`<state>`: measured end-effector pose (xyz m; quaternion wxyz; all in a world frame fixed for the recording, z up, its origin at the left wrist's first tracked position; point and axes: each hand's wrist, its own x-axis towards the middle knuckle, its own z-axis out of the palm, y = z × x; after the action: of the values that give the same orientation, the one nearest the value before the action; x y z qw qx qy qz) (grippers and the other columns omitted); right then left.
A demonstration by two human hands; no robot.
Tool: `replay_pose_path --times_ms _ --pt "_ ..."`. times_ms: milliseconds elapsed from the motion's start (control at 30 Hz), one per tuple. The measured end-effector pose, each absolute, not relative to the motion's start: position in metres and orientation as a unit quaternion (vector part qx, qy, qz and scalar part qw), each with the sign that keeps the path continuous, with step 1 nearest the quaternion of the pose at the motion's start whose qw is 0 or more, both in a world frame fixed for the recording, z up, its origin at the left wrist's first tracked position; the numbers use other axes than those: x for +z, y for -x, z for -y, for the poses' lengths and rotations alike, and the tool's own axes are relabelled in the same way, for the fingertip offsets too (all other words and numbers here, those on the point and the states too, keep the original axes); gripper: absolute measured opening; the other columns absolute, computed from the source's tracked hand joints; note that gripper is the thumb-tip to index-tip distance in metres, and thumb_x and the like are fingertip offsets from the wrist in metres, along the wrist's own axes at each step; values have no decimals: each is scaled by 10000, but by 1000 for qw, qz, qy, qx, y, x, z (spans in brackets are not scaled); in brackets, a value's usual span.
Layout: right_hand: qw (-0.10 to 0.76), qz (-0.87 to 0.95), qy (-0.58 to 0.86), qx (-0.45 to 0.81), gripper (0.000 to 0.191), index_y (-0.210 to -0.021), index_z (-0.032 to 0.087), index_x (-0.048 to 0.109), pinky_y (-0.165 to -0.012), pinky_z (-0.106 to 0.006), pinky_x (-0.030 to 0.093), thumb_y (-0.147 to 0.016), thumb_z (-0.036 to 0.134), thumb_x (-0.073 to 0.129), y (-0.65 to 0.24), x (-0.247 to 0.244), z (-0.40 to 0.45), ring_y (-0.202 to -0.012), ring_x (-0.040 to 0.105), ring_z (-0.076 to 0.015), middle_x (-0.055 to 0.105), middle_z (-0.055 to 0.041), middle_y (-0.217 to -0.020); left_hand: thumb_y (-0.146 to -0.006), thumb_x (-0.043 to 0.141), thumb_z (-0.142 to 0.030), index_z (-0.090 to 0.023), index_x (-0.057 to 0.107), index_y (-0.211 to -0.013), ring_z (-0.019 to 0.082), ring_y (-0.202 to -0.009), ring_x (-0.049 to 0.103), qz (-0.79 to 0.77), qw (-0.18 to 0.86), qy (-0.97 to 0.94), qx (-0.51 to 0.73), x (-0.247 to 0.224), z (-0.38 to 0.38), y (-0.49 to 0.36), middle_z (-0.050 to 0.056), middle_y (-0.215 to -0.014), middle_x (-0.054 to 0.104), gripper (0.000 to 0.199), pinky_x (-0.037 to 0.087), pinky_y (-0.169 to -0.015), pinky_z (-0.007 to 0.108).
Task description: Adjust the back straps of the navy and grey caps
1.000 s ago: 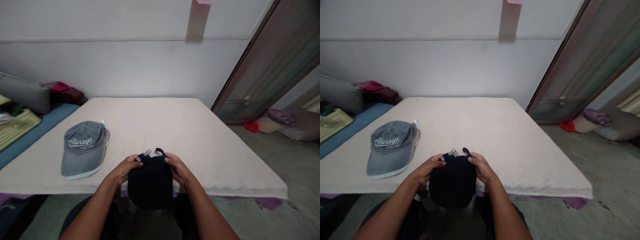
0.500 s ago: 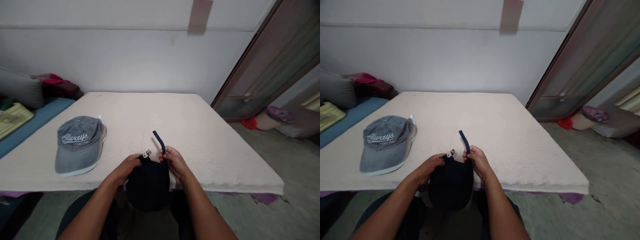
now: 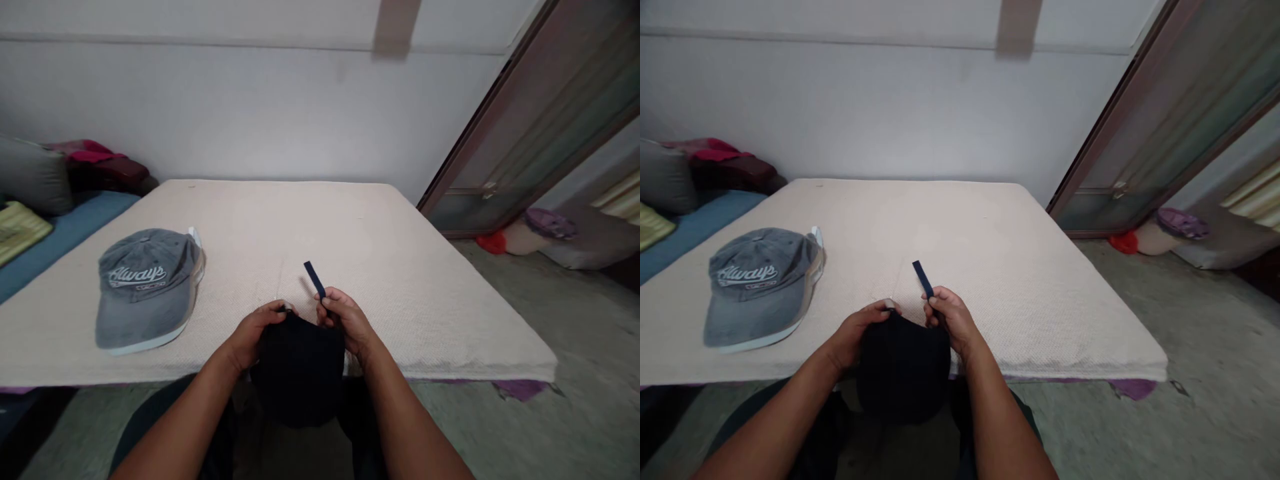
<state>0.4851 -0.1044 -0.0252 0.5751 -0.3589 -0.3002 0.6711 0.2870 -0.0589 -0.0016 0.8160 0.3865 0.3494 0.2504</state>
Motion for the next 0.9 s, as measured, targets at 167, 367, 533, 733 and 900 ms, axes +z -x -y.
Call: replay_pose_path --times_ms 167,367,533,733,900 --pt "584 286 340 679 47 -785 164 564 -475 -195 291 -745 184 577 -488 -25 105 -454 371 -47 534 19 -648 -666 622 -183 -167 679 -795 129 -560 546 -311 854 -333 252 -1 61 -288 12 -656 631 142 404 -574 242" --pt "544 313 388 675 205 -796 180 565 -433 -199 206 -825 383 561 -492 -21 110 -409 233 -46 426 62 -533 -735 629 -266 -163 695 -951 197 -754 613 -338 819 -385 256 -6 62 -293 69 -869 707 248 434 -771 320" --pt "481 353 409 690 220 -783 159 584 -404 -201 127 -806 377 575 -491 -18 112 -415 241 -47 453 47 -543 -783 622 -319 -166 692 -997 217 -823 630 -320 802 -431 262 -1 63 -294 90 -941 713 273 434 -826 325" --pt "499 354 400 683 88 -686 152 556 -445 -208 230 -728 226 577 -489 -19 109 -480 408 -66 567 -10 -647 -809 601 -319 -170 693 -981 197 -766 633 -307 823 -402 256 -1 65 -293 84 -924 715 245 453 -787 314" --pt "491 361 394 688 142 -731 155 550 -424 -211 145 -777 290 555 -490 -18 108 -392 246 -39 462 48 -515 -780 633 -276 -184 698 -940 181 -752 628 -318 814 -417 250 -5 64 -288 60 -895 717 196 441 -793 298"
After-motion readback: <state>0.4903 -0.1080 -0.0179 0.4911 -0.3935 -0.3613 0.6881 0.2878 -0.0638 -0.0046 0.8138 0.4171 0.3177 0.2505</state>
